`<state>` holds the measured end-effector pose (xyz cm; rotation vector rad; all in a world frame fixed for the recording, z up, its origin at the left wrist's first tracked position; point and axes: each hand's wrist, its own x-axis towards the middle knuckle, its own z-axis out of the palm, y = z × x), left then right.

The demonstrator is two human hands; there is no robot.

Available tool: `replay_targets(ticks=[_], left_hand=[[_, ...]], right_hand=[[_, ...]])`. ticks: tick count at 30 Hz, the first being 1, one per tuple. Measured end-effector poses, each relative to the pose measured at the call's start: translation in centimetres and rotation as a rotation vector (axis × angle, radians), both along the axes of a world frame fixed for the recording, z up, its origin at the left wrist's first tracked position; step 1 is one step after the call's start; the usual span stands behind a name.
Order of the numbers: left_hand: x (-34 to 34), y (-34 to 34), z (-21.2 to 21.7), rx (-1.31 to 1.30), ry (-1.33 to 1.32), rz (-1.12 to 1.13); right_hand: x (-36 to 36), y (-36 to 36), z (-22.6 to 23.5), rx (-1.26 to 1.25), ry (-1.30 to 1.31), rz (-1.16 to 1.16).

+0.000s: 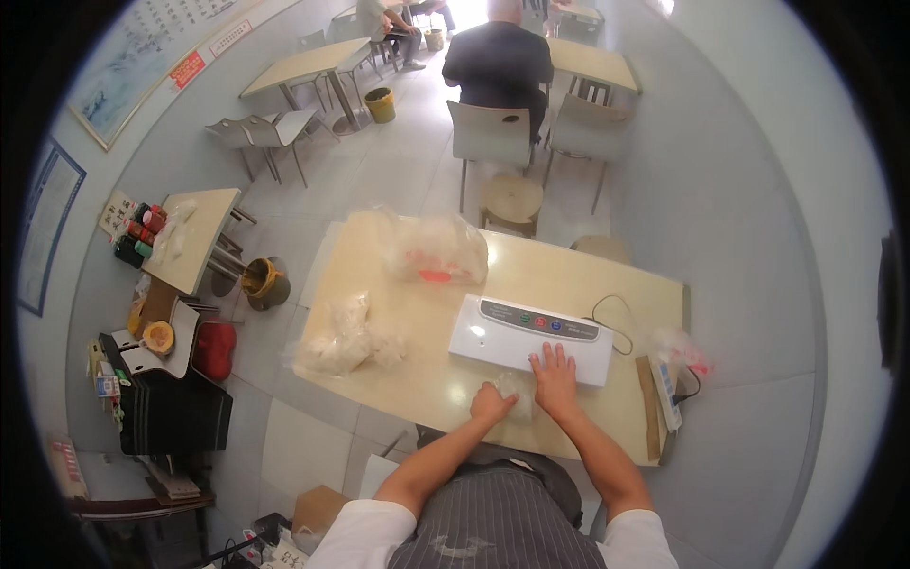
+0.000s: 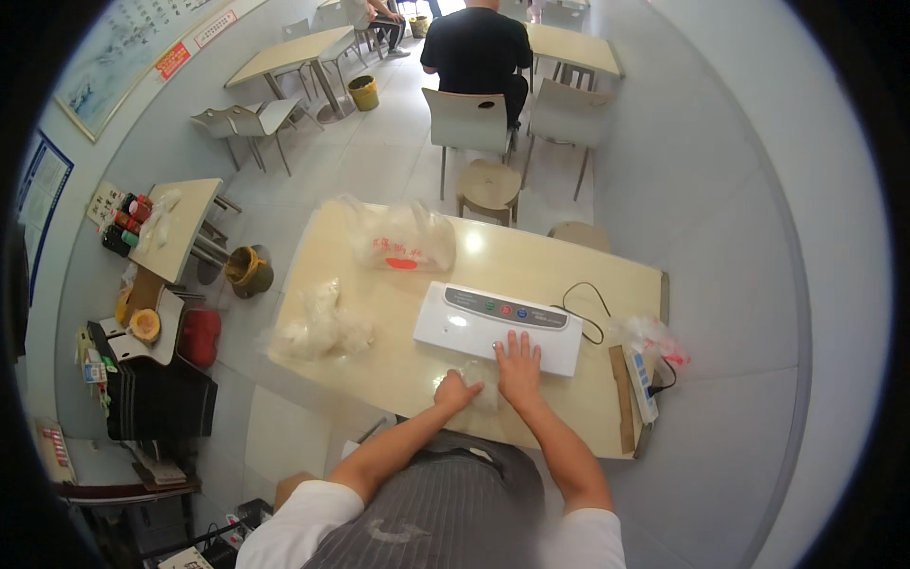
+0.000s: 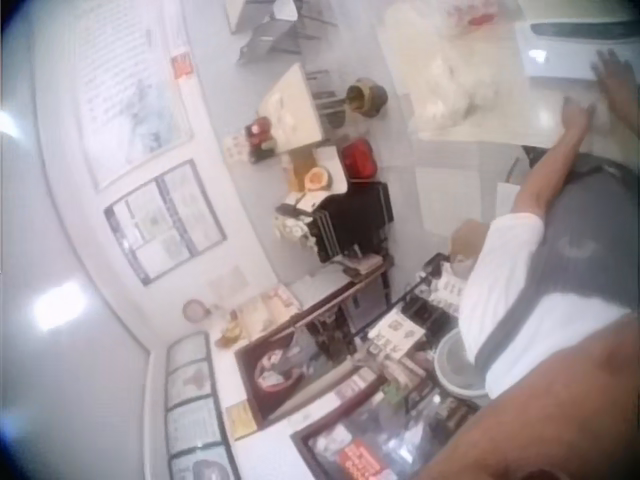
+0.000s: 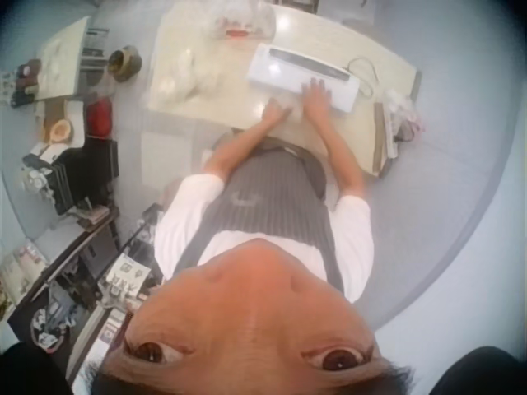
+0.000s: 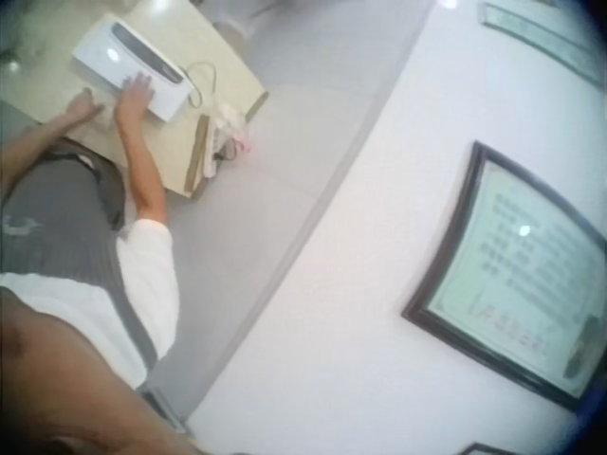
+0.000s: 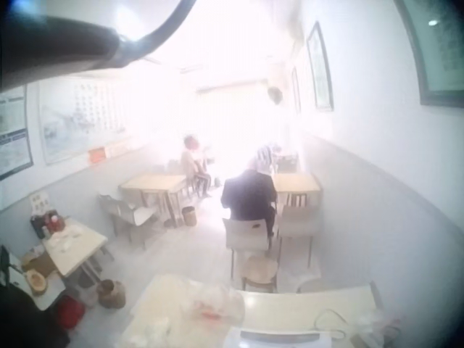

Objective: The person places portions of white food items into clear plastic bags on a table. They use a handheld vacuum sealer to remove air and seal the bags. The person repeats this process for multiple bags, handling the food and the sealer throughout the clip.

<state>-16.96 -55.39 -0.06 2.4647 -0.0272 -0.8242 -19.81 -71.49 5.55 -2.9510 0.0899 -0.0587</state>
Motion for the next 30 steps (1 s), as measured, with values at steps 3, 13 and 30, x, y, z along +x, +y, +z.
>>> replay_targets(ticks=[3, 13, 30], left_hand=[[0.1, 0.2, -0.1, 0.005, 0.009, -0.002], [1.3, -0.4, -0.4, -0.124, 0.137, 0.073], [1.2, 4.3, -2.1, -0.510, 0.208, 0.067]], right_hand=[[0.0, 0.2, 0.5, -0.007, 0.022, 0.021], [1.6, -1.6, -2.0, -0.215, -0.050, 0.089], [4.3, -3.2, 1.8, -0.114, 0.067, 0.194]])
